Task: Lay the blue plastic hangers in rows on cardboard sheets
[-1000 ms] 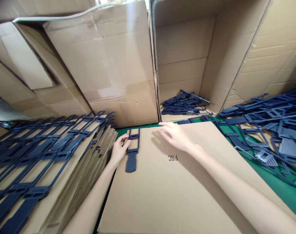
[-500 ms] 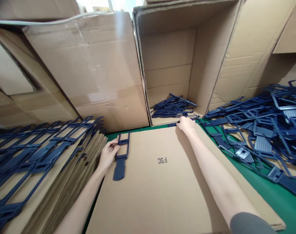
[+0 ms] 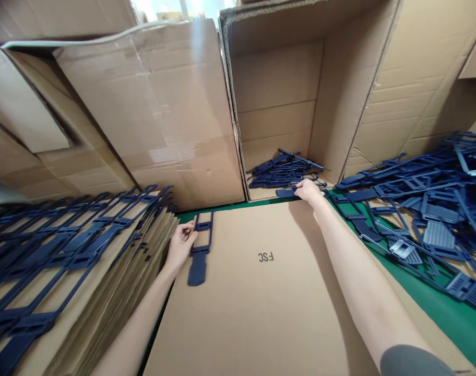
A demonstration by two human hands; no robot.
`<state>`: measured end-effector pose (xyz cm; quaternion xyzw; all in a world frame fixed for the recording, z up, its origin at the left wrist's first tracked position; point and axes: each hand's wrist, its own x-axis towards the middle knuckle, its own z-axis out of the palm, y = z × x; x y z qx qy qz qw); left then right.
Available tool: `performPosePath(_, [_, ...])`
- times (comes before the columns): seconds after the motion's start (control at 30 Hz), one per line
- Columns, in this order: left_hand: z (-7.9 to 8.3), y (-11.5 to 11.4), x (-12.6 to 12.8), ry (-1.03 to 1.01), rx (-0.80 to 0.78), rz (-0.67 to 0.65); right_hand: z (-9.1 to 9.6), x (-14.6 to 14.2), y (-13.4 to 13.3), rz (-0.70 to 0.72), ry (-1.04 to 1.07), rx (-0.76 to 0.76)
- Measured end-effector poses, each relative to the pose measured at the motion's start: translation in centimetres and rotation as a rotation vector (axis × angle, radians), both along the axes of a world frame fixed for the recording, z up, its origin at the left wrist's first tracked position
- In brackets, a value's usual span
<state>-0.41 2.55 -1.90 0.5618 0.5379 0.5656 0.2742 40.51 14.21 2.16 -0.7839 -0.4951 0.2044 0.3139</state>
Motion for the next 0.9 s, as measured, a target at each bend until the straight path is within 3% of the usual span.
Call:
performPosePath(0.2, [0.3, -0.3, 0.2, 0.031, 0.002, 0.010, 2.8, 0.9, -1.0, 0.027, 0.272, 0.155])
performPosePath(0.43, [0.1, -0.4, 0.3, 0.085, 0.012, 0.005, 8.9, -0.8, -5.0, 0.244, 0.519, 0.292])
performPosePath(0.5, [0.0, -0.3, 0.3, 0.097, 0.016, -0.001, 10.7, -2.4, -6.5, 0.393, 0.618, 0.319])
performPosePath(0.6, [-0.2, -0.3, 0.3, 0.120, 0.028, -0.009, 12.3, -6.1, -8.9, 0.760, 0.744, 0.226])
performPosePath(0.67, [-0.3, -0.5, 0.4, 0.137, 0.036, -0.012, 12.4, -9.0, -10.5, 0.997, 0.701, 0.140])
performPosePath(0.77, [-0.4, -0.7, 0.6, 0.160, 0.049, -0.003, 11.1, -13.3, -12.3, 1.289, 0.610, 0.048])
performPosePath(0.9, [-0.4, -0.9, 0.8, 0.185, 0.048, 0.026, 8.7, -16.5, -13.7, 1.511, 0.549, -0.138])
